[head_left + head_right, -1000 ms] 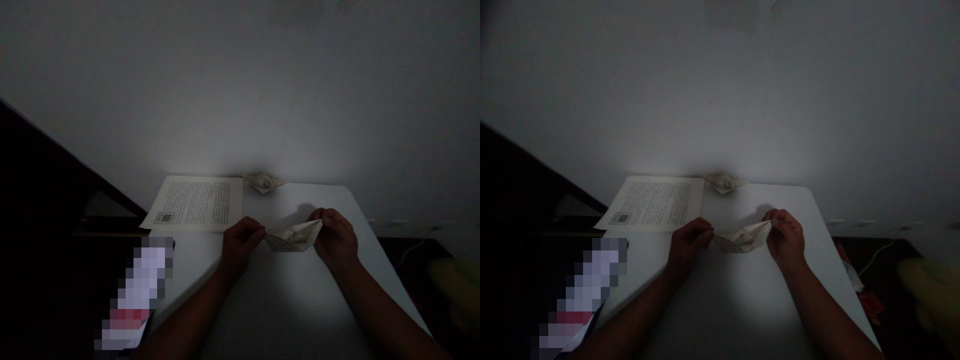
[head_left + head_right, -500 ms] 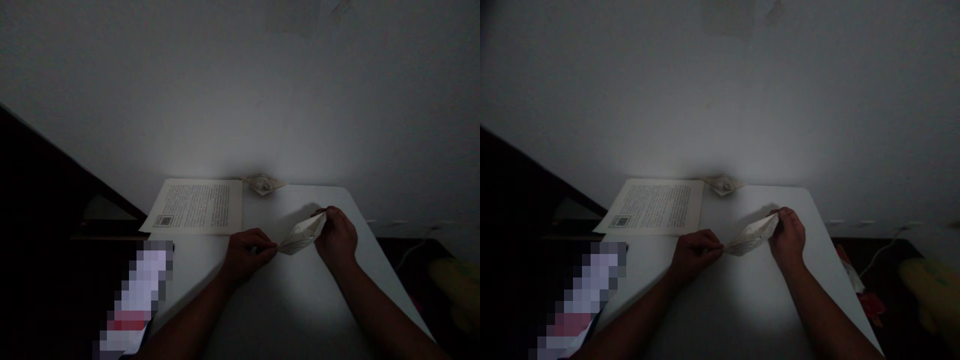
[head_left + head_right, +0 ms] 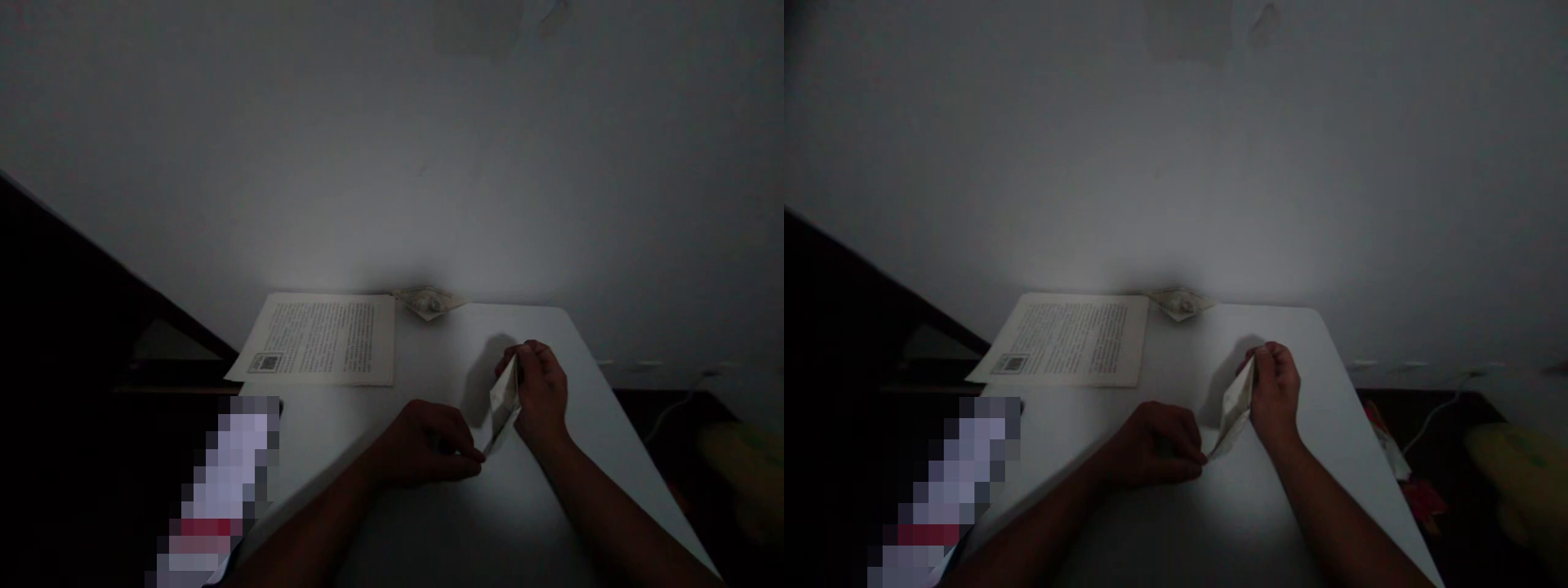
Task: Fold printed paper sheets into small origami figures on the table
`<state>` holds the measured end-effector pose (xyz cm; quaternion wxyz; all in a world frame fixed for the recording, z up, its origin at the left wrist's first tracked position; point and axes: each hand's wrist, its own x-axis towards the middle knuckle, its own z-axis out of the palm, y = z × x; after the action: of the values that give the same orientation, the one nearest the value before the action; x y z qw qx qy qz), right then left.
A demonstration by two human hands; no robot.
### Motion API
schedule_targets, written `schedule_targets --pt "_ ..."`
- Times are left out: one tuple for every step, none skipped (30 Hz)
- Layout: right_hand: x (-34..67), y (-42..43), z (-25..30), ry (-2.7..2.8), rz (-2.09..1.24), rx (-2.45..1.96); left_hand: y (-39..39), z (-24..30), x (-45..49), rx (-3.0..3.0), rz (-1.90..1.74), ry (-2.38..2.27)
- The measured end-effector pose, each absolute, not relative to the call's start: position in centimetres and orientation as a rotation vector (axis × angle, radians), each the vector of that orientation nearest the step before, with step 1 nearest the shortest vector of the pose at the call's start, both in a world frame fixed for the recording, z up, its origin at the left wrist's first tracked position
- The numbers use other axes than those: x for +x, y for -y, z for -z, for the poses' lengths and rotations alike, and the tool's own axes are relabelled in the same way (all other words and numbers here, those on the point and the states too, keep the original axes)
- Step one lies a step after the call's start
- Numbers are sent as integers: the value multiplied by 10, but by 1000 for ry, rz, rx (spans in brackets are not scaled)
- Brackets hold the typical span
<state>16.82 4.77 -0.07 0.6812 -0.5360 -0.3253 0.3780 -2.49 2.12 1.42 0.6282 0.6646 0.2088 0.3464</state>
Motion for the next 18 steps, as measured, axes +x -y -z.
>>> schedule_targets --pt "168 -48 0 742 -850 -1201 -21 -16 -25 1531 -763 -476" --pt "168 -47 0 755 -850 -1200 -21 -19 -26 1537 -722 -480" --pt "168 -47 -1 768 -847 -1198 -21 -22 -27 1546 -667 -482" --pt "168 -47 -2 783 -843 -1200 -22 -24 -27 1548 -627 -491" --pt "168 -46 -3 798 -840 -1209 -22 -25 -27 1535 -602 -509" --pt "167 -46 -4 813 -834 -1225 -22 -26 -26 1515 -595 -548" --pt "166 -45 -5 833 -828 -1246 -23 -26 -24 1485 -614 -594" --pt "165 -44 -6 859 -822 -1271 -23 -24 -23 1447 -644 -644" --pt "162 -43 -7 893 -817 -1297 -24 -23 -21 1413 -693 -695" --pt "159 -42 -8 927 -811 -1318 -24 -21 -19 1373 -729 -723" --pt "156 -41 -8 963 -805 -1333 -24 -19 -17 1354 -745 -754" --pt "153 -40 -8 1002 -794 -1345 -25 -18 -15 1357 -750 -790" --pt "150 -39 -8 1035 -778 -1356 -24 -17 -14 1377 -735 -824" --pt "148 -38 -8 1063 -759 -1368 -24 -17 -13 1416 -707 -861" --pt "145 -37 -8 1088 -739 -1380 -24 -17 -12 1465 -673 -895" --pt "143 -36 -8 1111 -717 -1394 -23 -18 -12 1514 -636 -924" --pt "142 -35 -8 1133 -694 -1410 -23 -18 -11 1556 -604 -947" --pt "140 -34 -8 1152 -671 -1425 -22 -19 -11 1591 -584 -968"
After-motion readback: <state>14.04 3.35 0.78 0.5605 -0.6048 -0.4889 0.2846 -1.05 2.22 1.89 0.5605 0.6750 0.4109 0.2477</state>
